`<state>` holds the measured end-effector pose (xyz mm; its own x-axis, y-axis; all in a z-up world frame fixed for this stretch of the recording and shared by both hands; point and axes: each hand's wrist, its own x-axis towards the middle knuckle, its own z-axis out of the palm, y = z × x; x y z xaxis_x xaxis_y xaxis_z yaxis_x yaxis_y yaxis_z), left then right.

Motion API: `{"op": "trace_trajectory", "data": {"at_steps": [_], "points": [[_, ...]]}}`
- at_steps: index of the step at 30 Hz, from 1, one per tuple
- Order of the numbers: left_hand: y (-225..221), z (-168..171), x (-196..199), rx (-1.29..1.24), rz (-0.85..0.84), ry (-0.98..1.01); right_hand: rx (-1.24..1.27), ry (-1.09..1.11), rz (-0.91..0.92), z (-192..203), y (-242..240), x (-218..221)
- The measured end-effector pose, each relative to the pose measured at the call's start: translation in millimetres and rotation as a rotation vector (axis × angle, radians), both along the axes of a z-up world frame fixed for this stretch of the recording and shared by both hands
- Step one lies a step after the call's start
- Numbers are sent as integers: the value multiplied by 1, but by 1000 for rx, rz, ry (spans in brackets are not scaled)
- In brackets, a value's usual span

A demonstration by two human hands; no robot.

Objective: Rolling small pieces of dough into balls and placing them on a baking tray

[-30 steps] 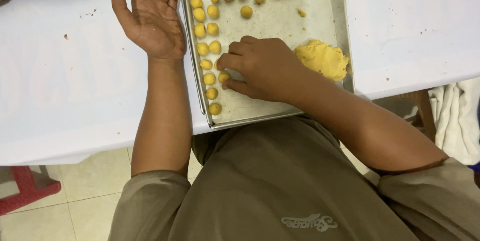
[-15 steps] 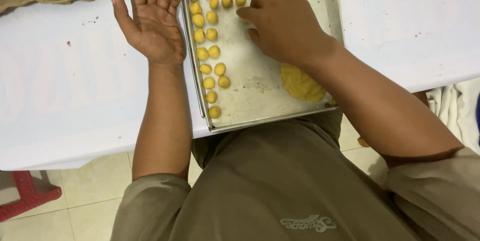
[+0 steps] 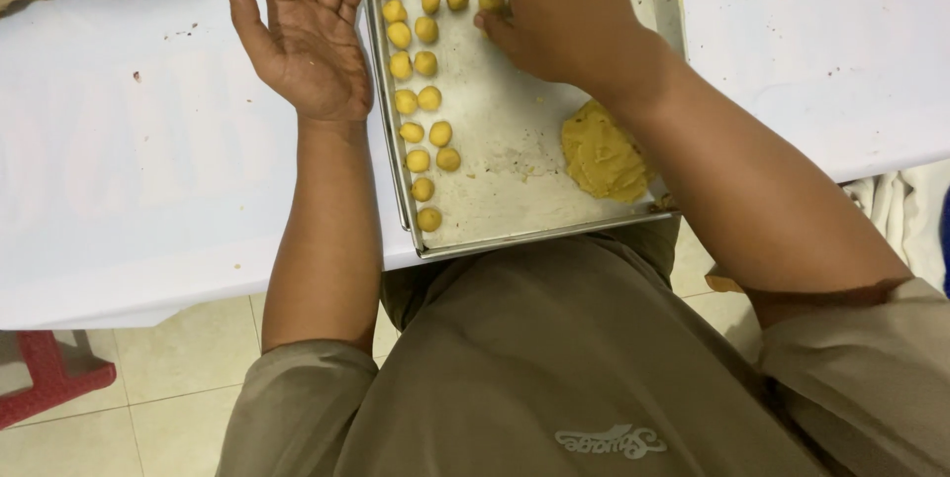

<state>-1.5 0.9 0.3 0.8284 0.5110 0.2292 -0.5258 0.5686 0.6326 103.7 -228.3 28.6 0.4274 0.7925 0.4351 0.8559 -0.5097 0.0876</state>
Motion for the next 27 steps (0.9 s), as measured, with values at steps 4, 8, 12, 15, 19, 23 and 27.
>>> {"op": "trace_trajectory", "data": {"at_steps": [4,8,12,15,19,23,27], "points": [[1,-1,1,-4,-14,-24,89,106,-79,-15,13,5],[1,-1,1,-18,-21,-17,163,177,-78,-24,21,10],[4,-3,1,-25,-20,-22,184,151,-21,23,17,-23],[5,-9,3,-65,-15,-48,15,578,68,67,7,-58],[8,-21,6,-31,1,-92,-231,890,188,73,-6,-93],[7,-18,5,-46,4,-69,-148,759,342,41,-12,-111],[1,-1,2,-38,3,-41,-197,675,350,22,-6,-122]]}}
